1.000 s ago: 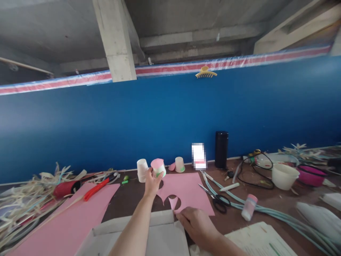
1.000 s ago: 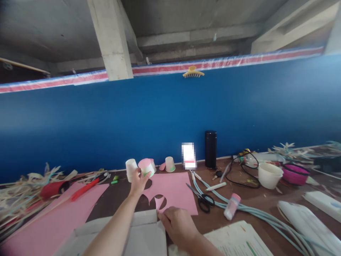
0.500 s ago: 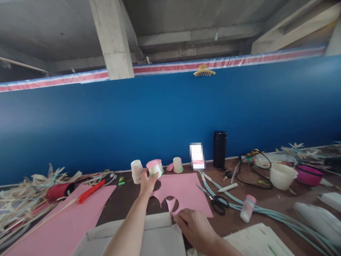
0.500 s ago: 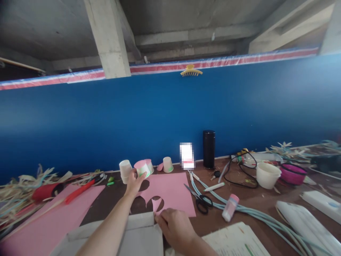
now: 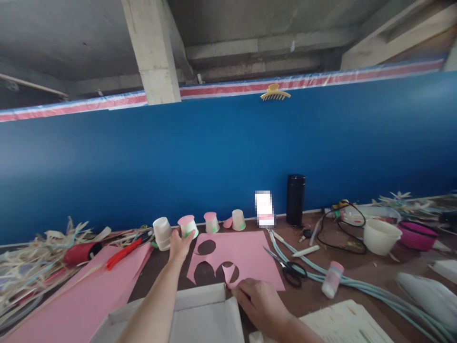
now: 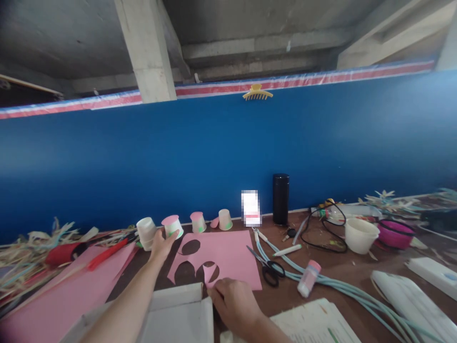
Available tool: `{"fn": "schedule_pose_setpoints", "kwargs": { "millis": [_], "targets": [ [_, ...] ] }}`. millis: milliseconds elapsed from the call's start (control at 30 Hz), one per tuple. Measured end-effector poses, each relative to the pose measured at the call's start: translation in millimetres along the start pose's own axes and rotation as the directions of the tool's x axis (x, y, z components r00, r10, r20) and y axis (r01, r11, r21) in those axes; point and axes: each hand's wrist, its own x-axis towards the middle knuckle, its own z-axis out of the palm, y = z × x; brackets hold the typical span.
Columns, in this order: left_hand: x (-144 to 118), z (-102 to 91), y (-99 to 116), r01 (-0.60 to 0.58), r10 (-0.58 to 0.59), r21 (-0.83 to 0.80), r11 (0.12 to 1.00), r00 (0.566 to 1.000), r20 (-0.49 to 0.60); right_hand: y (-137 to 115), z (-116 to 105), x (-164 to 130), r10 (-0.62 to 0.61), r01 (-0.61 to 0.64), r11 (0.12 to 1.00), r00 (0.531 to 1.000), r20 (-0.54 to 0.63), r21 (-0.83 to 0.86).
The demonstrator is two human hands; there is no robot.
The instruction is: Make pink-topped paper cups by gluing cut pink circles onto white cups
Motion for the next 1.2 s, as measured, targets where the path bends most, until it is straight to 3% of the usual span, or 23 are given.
{"fn": "schedule_pose_setpoints", "kwargs": {
  "millis": [267,533,800,1200],
  "targets": [
    [1.1,2.3,-3.1,0.02,-0.022,0.039,0.999,0.998,0.059,-3.4,-1.0,-0.2,0.008,-0.008,1.0,1.0,-0.008,-0.012],
    [15.0,13.8,5.0,0.047,-0.072,0.207,0.977,0.991,0.111,-0.9,0.1,-0.2,-0.029,0.029,0.999,0.999,-0.019,-0.016],
    [17.3,24.3,7.2,0.124,-0.173,0.35,0.929,0.979,0.112,0.9,1.2,0.0,-0.032,0.032,0.999,0.999,0.005,-0.024],
    [18.1,33.2,3.8,0.137,-0.216,0.476,0.869,0.97,0.115,2.4,-0.4,2.0,-0.034,0.034,0.999,0.999,0.034,-0.002]
  ]
}}
